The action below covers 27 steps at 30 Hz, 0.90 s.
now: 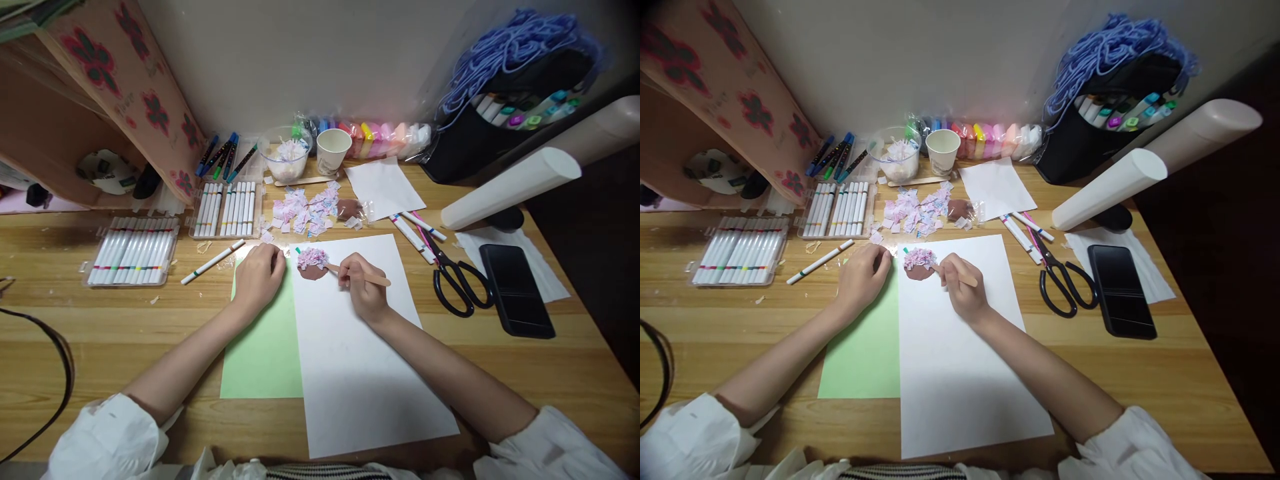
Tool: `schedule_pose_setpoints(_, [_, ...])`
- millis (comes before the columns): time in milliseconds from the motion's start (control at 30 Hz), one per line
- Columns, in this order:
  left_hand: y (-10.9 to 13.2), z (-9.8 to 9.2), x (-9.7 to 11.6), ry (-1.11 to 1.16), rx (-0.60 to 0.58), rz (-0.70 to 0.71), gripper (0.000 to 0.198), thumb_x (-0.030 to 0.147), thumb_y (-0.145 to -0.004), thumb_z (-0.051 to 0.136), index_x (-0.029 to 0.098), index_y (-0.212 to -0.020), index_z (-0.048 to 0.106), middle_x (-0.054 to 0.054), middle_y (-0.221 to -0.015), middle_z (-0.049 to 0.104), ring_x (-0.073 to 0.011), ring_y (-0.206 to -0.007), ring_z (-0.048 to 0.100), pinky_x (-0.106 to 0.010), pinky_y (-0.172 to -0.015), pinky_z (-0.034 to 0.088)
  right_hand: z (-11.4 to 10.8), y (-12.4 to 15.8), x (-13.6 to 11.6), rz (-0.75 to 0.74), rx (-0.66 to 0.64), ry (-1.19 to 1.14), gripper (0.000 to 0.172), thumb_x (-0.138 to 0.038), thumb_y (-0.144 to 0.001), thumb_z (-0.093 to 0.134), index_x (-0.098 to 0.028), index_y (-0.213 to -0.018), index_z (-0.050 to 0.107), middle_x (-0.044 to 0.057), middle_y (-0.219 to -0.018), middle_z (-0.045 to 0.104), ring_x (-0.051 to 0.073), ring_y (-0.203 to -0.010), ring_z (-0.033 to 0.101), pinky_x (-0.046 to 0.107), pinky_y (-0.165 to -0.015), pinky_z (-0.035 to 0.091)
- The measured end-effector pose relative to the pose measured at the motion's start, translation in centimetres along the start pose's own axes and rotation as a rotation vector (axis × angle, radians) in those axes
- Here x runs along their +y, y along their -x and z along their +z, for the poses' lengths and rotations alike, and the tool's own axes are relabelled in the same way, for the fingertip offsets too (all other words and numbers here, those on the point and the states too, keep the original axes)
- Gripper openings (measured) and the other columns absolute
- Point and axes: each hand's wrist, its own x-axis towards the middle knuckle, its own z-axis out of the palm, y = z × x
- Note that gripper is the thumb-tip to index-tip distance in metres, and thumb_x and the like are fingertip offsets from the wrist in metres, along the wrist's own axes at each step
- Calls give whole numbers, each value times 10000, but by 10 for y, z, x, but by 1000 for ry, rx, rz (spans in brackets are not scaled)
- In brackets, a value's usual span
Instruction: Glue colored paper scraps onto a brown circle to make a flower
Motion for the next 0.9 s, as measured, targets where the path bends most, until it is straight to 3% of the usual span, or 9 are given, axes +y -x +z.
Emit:
schedule_pose_setpoints(400, [-1,-1,0,-10,-54,55,125,300,-866,466,200,-832,534,-7,-730,554,-163,-722,520,-275,-604,330,0,-2,1,-65,-3,31,394,-393,-972,311,-211,-656,459,-15,-565,497,121,-519,486,256,-532,385])
schedule_pose_setpoints(667, [0,-1,0,1,-55,47,133,309,-865,462,201,-828,531,-2,-727,548,-158,-717,516,-269,-593,320,5,-16,-9,-214,-53,268,383,-362,-976,266,-226,-631,366,-13,-525,430,138,-491,450,271,-522,342])
schedule_pose_setpoints(800, [-1,-1,1,3,-51,58,137,303,-862,459,197,-832,540,-5,-727,552,-159,-714,518,-274,-604,325,8,-31,-22,-141,-90,277,367,-365,-964,315,-225,-631,379,-12,-513,465,132,-474,452,266,-492,313])
schedule_pose_setpoints(900, [0,-1,0,8,-50,49,128,294,-858,465,198,-828,545,-6,-731,558,-162,-723,524,-274,-597,323,4,-28,-24,-25,-52,115,406,-397,-967,311,-217,-621,422,-25,-484,447,117,-447,439,253,-478,328])
